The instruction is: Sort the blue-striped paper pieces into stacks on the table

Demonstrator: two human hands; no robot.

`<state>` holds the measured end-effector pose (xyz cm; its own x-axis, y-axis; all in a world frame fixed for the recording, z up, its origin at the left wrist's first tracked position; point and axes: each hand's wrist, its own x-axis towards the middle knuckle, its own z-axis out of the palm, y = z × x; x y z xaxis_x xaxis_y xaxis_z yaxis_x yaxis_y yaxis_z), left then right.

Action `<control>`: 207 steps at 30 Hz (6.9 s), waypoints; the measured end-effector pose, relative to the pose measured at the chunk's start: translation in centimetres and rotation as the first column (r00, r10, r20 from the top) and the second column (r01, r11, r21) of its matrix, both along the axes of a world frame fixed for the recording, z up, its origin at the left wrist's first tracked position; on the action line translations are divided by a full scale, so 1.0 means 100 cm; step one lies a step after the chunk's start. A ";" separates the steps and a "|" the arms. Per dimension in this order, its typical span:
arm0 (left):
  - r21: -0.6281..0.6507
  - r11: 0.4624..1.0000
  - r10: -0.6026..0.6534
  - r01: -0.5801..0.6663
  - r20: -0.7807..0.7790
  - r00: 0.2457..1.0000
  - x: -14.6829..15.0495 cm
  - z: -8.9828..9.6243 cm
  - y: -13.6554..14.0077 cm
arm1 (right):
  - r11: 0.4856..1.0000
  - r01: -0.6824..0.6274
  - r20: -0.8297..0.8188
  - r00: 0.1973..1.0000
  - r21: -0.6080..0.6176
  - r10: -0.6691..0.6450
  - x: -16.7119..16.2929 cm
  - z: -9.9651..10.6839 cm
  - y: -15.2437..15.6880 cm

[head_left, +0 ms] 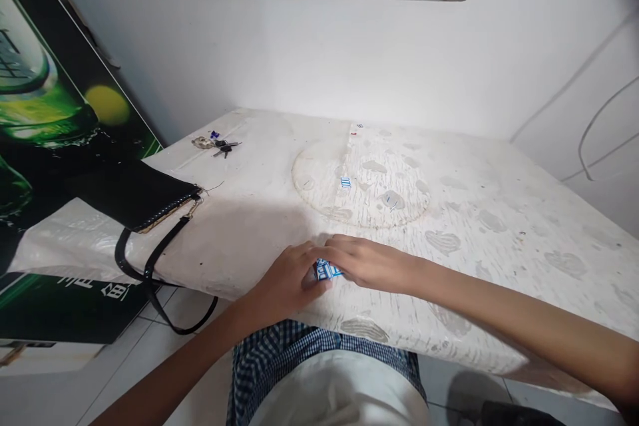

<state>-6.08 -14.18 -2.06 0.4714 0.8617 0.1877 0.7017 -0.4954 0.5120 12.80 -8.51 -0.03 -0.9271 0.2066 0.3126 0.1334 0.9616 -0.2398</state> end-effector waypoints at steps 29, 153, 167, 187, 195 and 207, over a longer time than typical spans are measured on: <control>-0.060 0.989 0.140 -0.136 0.069 0.988 0.004 0.001 -0.001 | 0.734 0.465 0.077 0.865 -0.496 -0.495 0.002 0.032 0.146; -0.272 0.960 0.135 -0.069 0.230 0.964 0.001 0.003 -0.001 | 0.470 0.060 -0.185 0.870 -0.881 -0.457 0.008 -0.018 -0.023; -0.381 0.924 0.191 -0.039 0.370 0.909 0.006 0.003 -0.002 | 0.273 0.057 -0.082 0.878 -0.960 -0.471 -0.004 -0.017 -0.029; -0.499 0.864 0.245 0.066 0.533 0.810 0.002 0.007 0.002 | 0.182 -0.128 -0.208 0.812 -0.975 -0.546 -0.004 -0.027 -0.023; -0.511 0.857 0.261 0.067 0.544 0.798 0.000 0.005 0.004 | 0.177 -0.134 -0.214 0.780 -0.975 -0.588 -0.002 -0.029 -0.018; -0.478 0.878 0.338 0.017 0.646 0.685 -0.002 0.002 0.006 | -0.066 -0.264 -0.172 0.777 -0.962 -0.605 -0.001 -0.021 -0.019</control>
